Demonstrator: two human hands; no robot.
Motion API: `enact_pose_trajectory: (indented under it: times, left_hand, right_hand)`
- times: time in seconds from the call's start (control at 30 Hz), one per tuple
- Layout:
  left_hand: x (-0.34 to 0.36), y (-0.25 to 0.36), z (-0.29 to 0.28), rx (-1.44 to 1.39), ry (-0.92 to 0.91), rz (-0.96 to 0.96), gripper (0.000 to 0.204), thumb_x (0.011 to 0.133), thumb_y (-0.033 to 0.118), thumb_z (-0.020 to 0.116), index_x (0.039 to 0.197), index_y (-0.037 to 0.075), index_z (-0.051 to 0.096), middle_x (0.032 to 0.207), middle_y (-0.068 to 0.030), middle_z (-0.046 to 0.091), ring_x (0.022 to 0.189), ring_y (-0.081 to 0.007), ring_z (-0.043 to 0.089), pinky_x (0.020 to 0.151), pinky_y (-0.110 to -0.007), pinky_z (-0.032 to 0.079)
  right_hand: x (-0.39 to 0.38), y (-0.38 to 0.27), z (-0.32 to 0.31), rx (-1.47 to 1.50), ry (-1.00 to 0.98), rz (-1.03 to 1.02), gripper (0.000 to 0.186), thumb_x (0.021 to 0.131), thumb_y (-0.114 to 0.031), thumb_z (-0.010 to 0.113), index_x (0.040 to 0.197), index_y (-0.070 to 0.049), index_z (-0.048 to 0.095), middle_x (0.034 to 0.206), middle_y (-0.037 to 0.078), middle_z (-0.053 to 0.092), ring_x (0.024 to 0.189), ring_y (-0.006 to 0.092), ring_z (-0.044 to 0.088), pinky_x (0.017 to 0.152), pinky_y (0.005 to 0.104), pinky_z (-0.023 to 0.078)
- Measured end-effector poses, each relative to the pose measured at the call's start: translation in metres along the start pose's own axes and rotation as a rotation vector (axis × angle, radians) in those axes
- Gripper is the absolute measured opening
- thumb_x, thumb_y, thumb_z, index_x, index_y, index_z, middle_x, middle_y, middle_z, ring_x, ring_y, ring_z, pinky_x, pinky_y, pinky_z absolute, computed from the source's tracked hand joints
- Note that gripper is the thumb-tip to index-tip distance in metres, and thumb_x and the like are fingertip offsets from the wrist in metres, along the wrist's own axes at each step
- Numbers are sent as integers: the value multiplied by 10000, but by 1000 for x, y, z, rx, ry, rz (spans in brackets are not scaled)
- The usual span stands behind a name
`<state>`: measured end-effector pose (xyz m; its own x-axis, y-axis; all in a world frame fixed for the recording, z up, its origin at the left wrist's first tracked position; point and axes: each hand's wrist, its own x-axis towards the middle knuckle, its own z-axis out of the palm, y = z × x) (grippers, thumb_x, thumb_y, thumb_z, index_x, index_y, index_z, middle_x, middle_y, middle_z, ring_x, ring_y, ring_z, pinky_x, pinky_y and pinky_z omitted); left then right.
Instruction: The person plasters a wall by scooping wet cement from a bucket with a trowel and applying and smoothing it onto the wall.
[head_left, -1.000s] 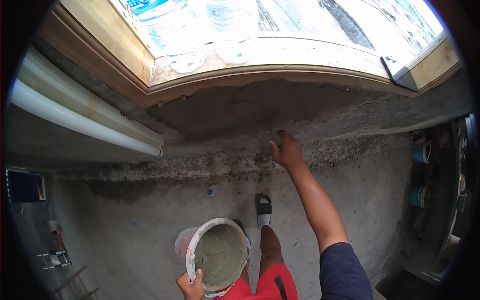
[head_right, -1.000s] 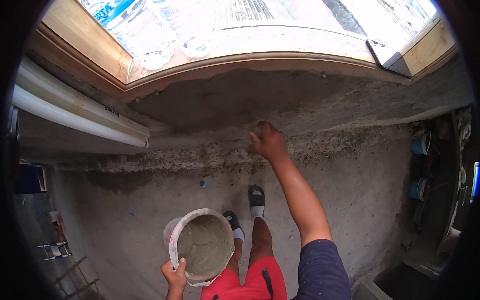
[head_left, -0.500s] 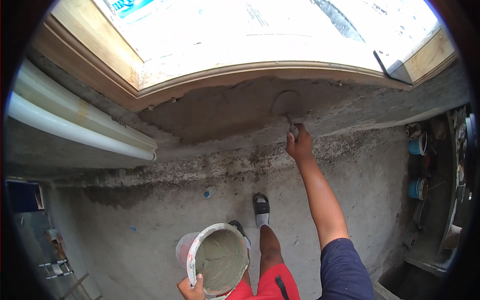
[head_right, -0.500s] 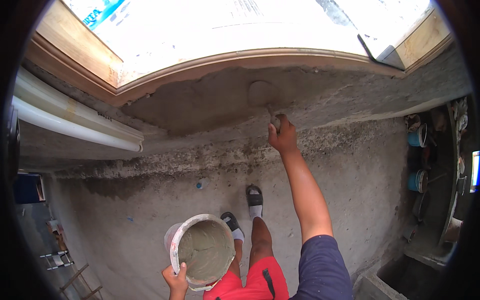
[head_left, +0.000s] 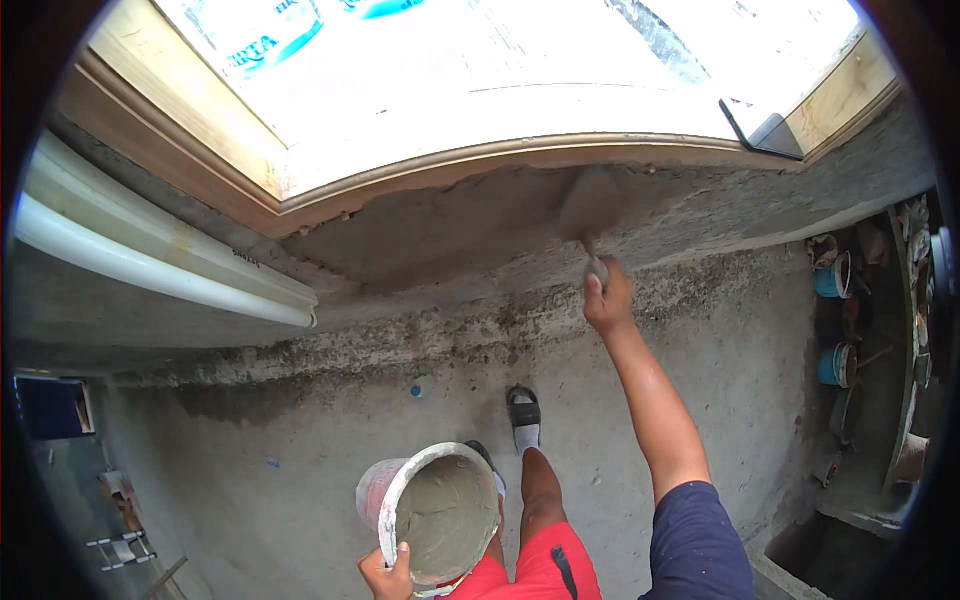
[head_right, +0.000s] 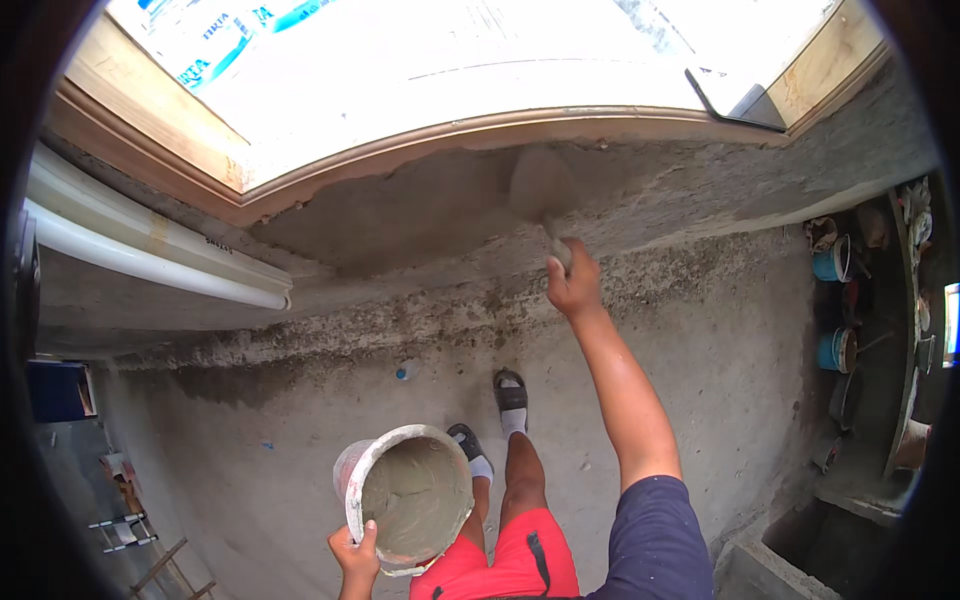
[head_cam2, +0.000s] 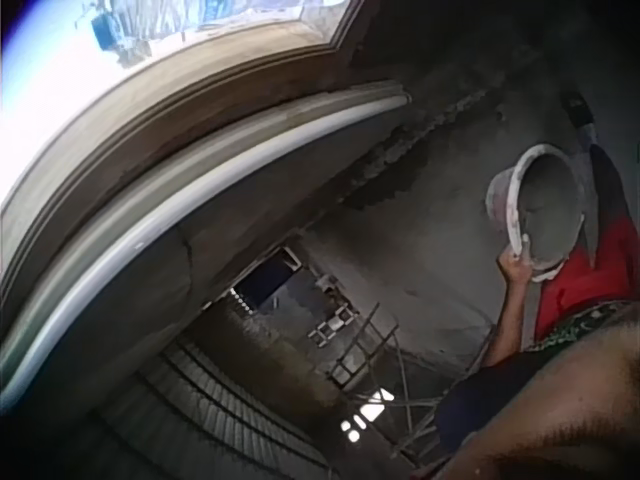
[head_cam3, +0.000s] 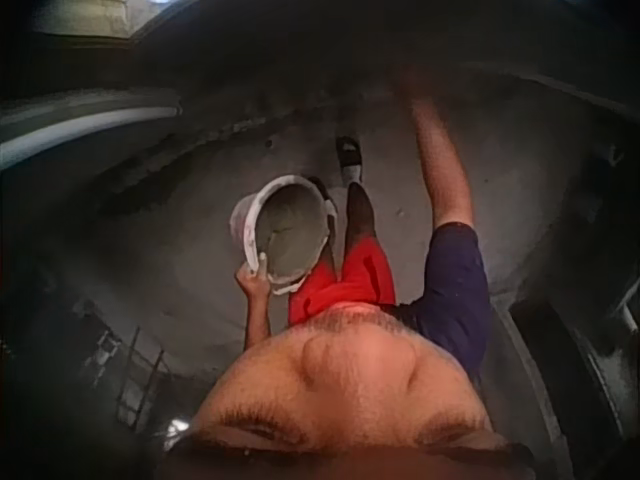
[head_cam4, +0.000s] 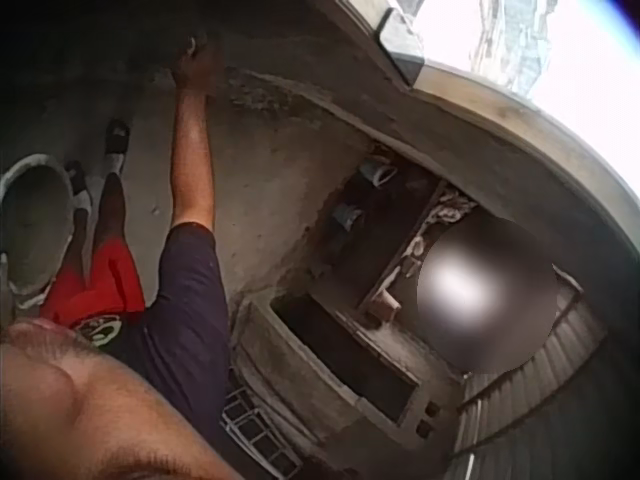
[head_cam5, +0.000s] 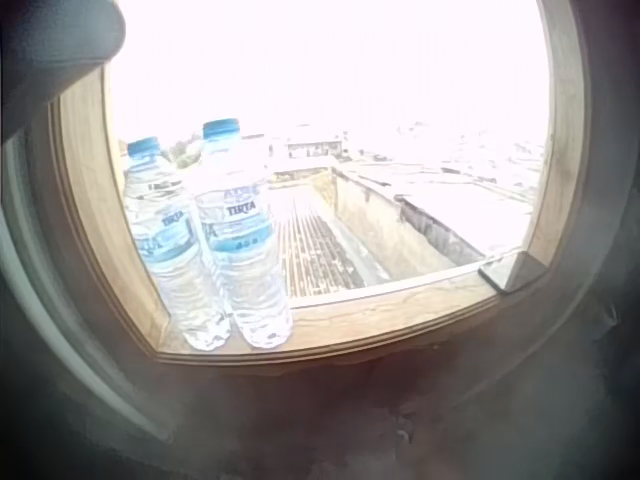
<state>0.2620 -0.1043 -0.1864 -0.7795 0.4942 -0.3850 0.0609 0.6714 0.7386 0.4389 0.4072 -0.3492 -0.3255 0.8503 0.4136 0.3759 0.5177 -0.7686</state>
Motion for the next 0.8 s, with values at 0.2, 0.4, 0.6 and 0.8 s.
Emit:
enact_pose_trajectory:
  times: [0.2, 0.4, 0.6, 0.8]
  left_hand:
    - [-7, -4, -6, 39, -2, 81, 367, 861, 84, 708, 607, 31, 447, 586, 53, 443, 586, -58, 392, 503, -303, 309]
    - [-26, 20, -34, -54, 65, 67, 324, 867, 86, 704, 627, 18, 497, 596, 54, 450, 591, -65, 402, 508, -317, 327]
    - [-41, 41, -71, 27, 171, 62, 185, 840, 48, 694, 730, -55, 587, 632, -18, 573, 610, -101, 504, 572, -335, 417]
    - [-40, 58, -96, -228, 295, 248, 143, 841, 54, 702, 793, -71, 649, 672, -90, 660, 628, -130, 572, 606, -345, 456]
  right_hand:
    - [-22, 4, 58, -496, -535, -4, 523, 943, -494, 592, 1162, -19, 583, 901, 250, 693, 783, 464, 683, 670, 528, 563]
    - [-150, -30, 24, -408, -709, 366, 530, 958, -518, 550, 1050, -4, 640, 943, 283, 688, 926, 472, 662, 799, 560, 528]
    - [-318, -102, -121, -453, -983, 1028, 577, 796, -328, 746, 1234, 19, 602, 1252, 280, 631, 1186, 412, 611, 993, 478, 509]
    - [-385, -186, -236, -805, -1129, 1171, 499, 785, -287, 710, 1237, -81, 665, 1308, 156, 650, 1234, 334, 612, 1026, 432, 502]
